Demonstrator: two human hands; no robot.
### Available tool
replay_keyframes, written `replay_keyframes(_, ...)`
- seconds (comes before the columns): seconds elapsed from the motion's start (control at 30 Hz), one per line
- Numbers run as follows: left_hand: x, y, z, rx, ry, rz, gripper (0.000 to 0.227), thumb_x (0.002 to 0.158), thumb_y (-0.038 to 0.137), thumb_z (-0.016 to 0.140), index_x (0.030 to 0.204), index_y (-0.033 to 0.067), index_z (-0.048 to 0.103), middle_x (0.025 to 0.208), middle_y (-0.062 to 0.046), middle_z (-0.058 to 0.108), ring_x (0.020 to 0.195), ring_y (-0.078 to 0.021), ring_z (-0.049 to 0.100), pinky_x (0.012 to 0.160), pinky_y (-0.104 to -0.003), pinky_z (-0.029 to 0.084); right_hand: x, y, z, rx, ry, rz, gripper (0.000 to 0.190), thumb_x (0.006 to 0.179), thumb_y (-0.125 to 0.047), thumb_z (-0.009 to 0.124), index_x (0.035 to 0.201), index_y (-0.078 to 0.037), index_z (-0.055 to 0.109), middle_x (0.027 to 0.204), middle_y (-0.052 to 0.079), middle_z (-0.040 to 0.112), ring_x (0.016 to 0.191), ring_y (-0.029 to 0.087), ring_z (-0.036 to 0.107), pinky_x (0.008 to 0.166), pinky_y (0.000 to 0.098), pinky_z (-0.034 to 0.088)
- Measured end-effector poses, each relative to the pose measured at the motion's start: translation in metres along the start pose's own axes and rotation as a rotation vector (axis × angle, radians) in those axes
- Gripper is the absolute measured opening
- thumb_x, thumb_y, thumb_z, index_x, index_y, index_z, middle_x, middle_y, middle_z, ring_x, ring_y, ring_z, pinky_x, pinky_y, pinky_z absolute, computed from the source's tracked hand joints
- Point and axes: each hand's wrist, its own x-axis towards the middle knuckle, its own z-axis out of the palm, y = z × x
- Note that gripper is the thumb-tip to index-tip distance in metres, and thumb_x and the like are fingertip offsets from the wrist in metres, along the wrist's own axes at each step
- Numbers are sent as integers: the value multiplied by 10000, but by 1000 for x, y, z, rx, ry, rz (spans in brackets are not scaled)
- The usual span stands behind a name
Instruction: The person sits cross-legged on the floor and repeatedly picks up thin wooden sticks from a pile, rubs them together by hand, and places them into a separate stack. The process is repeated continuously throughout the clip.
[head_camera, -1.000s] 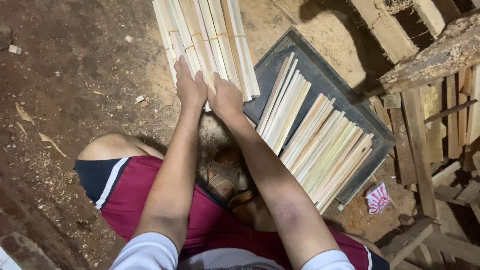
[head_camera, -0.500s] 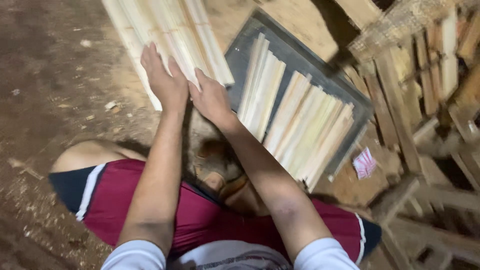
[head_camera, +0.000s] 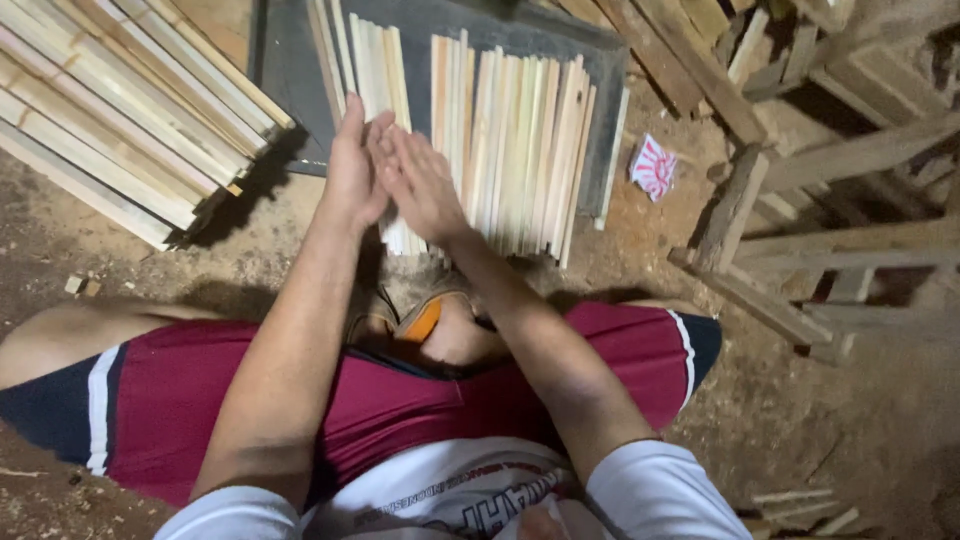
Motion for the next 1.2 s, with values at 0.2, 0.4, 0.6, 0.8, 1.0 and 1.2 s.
replay_keyframes(0.2,73,-36,-69,1112,466,367,200,949,323,688,1039,180,794,920,-106,739,926,-264,713,798,-411,558,-50,88,2,102,48,553,529,970,-506,675,1374,-165,658,1321,95,697,1213,285,672,1070,423,535)
replay_keyframes(0.4,45,-47,-99,1361,816,-43,224,976,240,554,863,111,698,685,-103,674,744,-275,760,596,-404,575,-66,85,38,100,-21,595,294,896,-470,716,1155,-335,754,1042,-21,784,1043,202,732,959,357,587)
replay_keyframes(0.6,57,-75,-163,1243,735,-221,365,971,155,616,1209,-121,612,1067,-344,656,1077,-526,670,756,-604,584,-55,52,42,178,-112,512,299,922,-409,689,1142,-218,756,1016,122,779,1050,345,718,923,510,584)
replay_keyframes(0.8,55,-77,-178,1184,724,-151,423,899,139,709,1269,-51,633,1120,-283,663,1106,-473,673,815,-617,571,-55,46,33,229,-135,563,232,912,-368,666,1091,-262,767,1007,87,781,1058,327,712,931,488,575)
replay_keyframes(1.0,-25,-34,-25,829,546,29,161,855,111,747,1005,57,729,855,-76,625,790,-195,605,655,-373,519,-19,45,12,401,-90,636,383,934,-437,665,1203,-178,751,1022,108,787,1016,249,751,924,419,577)
replay_keyframes(1.2,-27,-31,-11,880,175,5,365,774,23,782,1120,-10,670,869,-75,661,771,-154,617,662,-327,534,23,-7,-38,383,-94,661,455,883,-378,754,1203,-56,733,1065,148,780,1021,286,757,932,440,576)
